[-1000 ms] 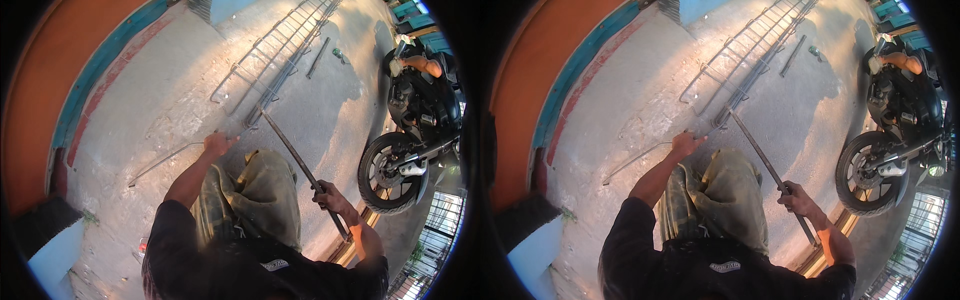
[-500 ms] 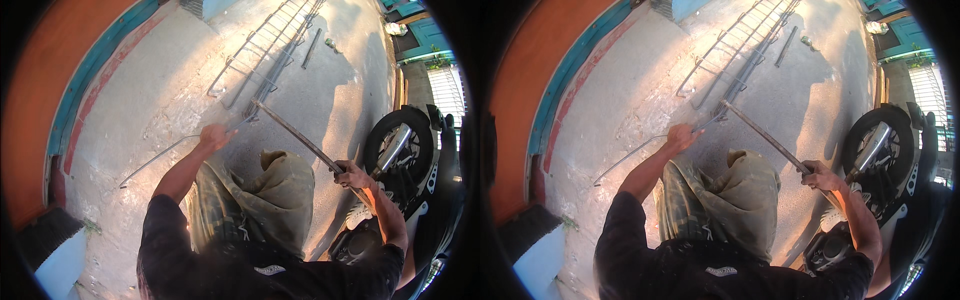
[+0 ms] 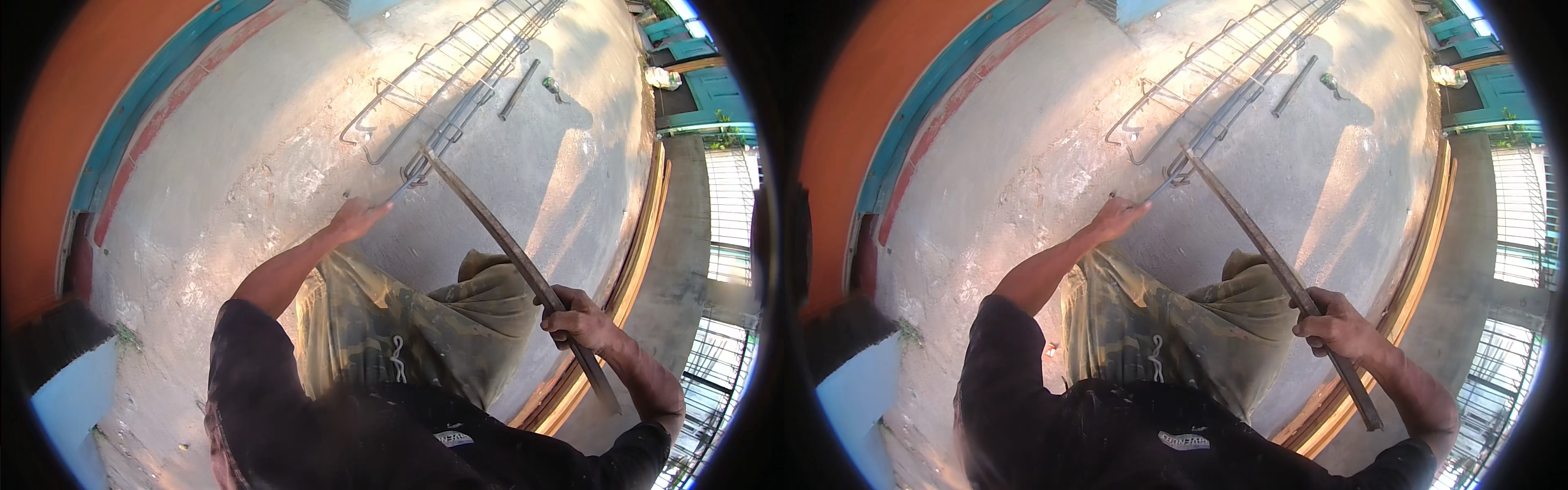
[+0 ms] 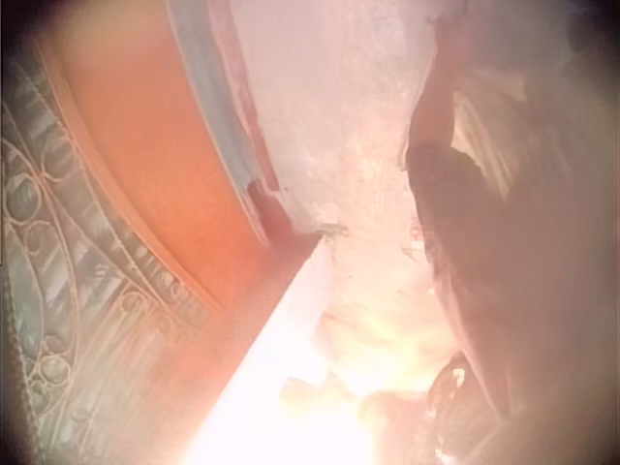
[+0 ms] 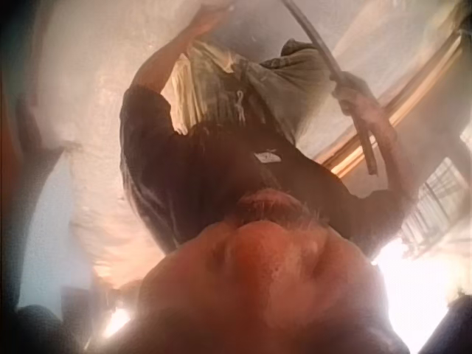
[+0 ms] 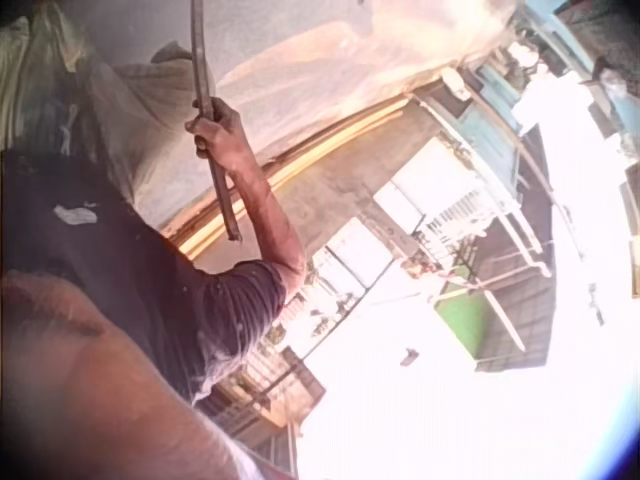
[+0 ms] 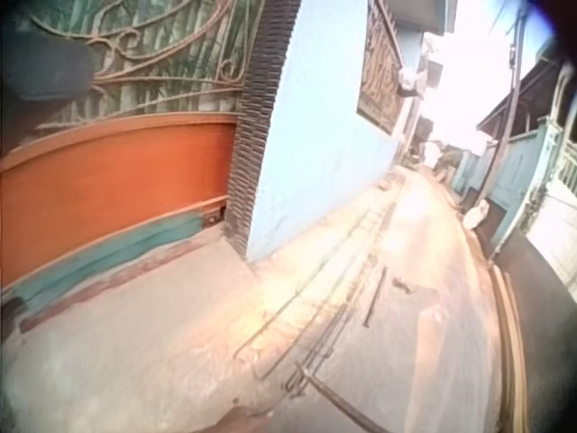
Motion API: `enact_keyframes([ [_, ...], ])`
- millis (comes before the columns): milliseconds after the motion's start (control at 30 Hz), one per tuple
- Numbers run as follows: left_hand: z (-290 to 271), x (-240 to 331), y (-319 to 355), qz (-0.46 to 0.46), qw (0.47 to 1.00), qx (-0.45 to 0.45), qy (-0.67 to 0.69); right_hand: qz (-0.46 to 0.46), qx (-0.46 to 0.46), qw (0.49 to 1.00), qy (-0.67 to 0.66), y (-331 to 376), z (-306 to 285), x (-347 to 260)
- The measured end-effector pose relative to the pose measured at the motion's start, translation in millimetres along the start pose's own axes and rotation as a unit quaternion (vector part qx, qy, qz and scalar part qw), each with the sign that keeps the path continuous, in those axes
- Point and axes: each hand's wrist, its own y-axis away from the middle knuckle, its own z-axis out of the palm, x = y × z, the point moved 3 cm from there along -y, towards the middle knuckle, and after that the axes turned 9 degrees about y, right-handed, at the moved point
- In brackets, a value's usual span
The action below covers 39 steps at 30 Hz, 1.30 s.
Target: The person uses a long metal bar as a lever to bend and shape a metal wire frame on a concrete floor. They repeatedly position the bar under the frame and apply downward pressure to adjust the wire's curvature. The person also uses a hammer to tap the frame and a broom to sweep the area.
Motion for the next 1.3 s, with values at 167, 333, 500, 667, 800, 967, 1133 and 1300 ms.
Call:
enact_keyframes([
  [167, 19.6, 0.0, 12.6, 0.039, 0.996, 0.082, 0.025, -0.015, 0.003, 0.999, -0.039, -4.6, 6.6, 22.6],
  [333, 22.5, -4.7, 5.5, -0.011, 0.998, 0.068, 0.012, -0.084, -0.030, 0.993, -0.073, -17.3, 5.1, 52.2],
  [500, 41.4, 2.7, 22.8, -0.035, 0.998, 0.058, -0.004, -0.067, -0.050, 0.983, -0.166, 37.1, 8.8, 82.5],
  [667, 41.7, 2.2, 20.8, -0.038, 0.993, 0.023, -0.106, -0.058, -0.083, 0.980, -0.172, 47.9, 19.1, 113.2],
  [800, 41.4, 6.2, 24.4, -0.015, 0.995, 0.036, -0.091, -0.005, -0.119, 0.991, -0.055, 34.1, -11.2, 149.8],
  [967, 35.6, 19.7, 28.5, -0.048, 0.998, 0.038, -0.030, -0.010, -0.055, 0.998, -0.040, 50.1, -24.6, 143.5],
  [1133, 42.4, -2.4, 24.4, -0.022, 0.997, 0.075, -0.011, -0.058, -0.103, 0.979, -0.167, 48.1, 12.0, 143.7],
  [1300, 43.6, -3.8, 22.2, -0.055, 0.994, 0.089, -0.030, -0.028, -0.085, 0.974, -0.208, 50.4, 34.4, 134.1],
])
